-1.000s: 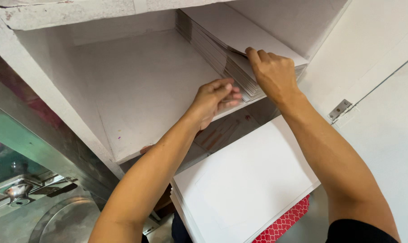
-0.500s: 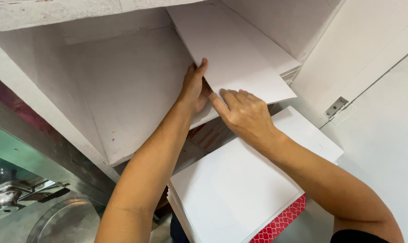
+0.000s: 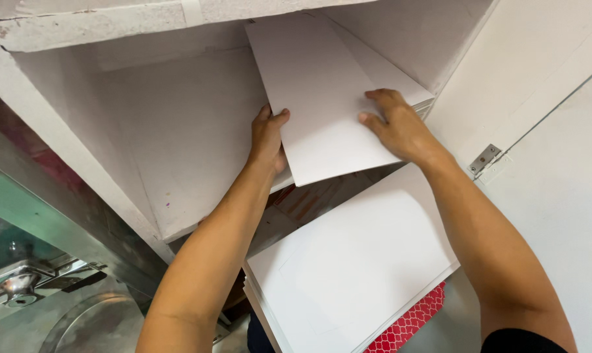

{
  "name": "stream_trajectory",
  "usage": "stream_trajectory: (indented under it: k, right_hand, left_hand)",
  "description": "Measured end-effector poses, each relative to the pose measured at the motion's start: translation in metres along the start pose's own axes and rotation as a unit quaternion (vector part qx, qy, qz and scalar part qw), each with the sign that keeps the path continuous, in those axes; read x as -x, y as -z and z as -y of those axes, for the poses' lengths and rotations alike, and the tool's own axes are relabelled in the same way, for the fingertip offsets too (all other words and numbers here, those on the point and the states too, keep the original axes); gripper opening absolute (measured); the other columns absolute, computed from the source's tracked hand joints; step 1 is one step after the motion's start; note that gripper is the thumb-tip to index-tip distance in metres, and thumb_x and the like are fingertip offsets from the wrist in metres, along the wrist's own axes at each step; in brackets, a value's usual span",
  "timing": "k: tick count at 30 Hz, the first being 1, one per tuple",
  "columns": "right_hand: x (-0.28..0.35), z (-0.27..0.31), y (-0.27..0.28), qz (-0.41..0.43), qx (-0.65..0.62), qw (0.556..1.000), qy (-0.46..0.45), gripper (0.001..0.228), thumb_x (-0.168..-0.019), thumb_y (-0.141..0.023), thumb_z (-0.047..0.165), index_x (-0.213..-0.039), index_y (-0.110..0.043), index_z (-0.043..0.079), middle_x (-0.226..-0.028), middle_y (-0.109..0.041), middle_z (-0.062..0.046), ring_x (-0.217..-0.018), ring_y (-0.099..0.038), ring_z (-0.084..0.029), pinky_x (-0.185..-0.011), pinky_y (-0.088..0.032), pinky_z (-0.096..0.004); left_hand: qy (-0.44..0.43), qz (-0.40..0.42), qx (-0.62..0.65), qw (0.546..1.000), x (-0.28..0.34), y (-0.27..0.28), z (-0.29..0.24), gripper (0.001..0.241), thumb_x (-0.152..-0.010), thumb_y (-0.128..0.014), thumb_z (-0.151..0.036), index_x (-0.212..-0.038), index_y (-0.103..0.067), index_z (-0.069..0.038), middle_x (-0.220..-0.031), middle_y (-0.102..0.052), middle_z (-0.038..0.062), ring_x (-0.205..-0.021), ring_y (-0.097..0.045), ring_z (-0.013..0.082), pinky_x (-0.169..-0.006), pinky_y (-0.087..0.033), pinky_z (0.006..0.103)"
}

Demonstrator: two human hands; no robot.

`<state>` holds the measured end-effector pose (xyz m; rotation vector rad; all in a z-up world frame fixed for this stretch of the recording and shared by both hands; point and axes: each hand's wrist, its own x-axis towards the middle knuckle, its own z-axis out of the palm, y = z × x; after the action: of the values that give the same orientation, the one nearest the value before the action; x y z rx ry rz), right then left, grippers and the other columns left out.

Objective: The person organizes rectangular boards by taking them from a stack on a surface and placing them into a shelf one by one.

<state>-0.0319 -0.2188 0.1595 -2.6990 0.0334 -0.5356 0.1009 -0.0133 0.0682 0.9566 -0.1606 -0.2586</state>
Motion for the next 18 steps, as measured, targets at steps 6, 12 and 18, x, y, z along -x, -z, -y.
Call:
stream_trajectory:
  k: [6, 12, 18]
  right_hand:
    - [-0.007, -0.010, 0.015, -0.024, -0.187, 0.976, -0.113, 0.067, -0.097, -0.072, 0.032, -0.150, -0.045, 0.000, -0.135, -0.057, -0.028, -0.125, -0.058, -0.040, -0.099, -0.050, -0.049]
    - [0.016, 0.034, 0.036, -0.008, -0.401, 0.897, -0.183, 0.085, -0.092, -0.075, 0.027, -0.155, -0.027, -0.004, -0.137, -0.054, -0.026, -0.122, -0.061, -0.037, -0.093, -0.058, -0.050]
    - [0.002, -0.003, 0.021, 0.004, -0.510, 0.835, -0.208, 0.086, -0.092, -0.076, 0.024, -0.157, -0.026, -0.001, -0.130, -0.062, -0.020, -0.112, -0.070, -0.031, -0.086, -0.063, -0.047]
  left_hand:
    - [0.004, 0.015, 0.037, 0.999, 0.028, 0.006, -0.015, 0.052, -0.093, -0.065, -0.017, -0.142, -0.048, -0.010, -0.109, -0.058, 0.007, -0.102, -0.064, 0.0254, -0.089, -0.061, 0.0463]
    - [0.011, 0.051, 0.072, 0.996, 0.043, 0.006, -0.015, 0.054, -0.092, -0.067, -0.016, -0.143, -0.049, -0.011, -0.111, -0.060, 0.007, -0.100, -0.065, 0.0247, -0.089, -0.061, 0.0460]
    - [0.041, 0.109, 0.057, 0.992, 0.068, 0.006, -0.021, 0.054, -0.093, -0.065, -0.017, -0.145, -0.049, -0.013, -0.116, -0.063, 0.009, -0.104, -0.066, 0.0251, -0.091, -0.060, 0.0425]
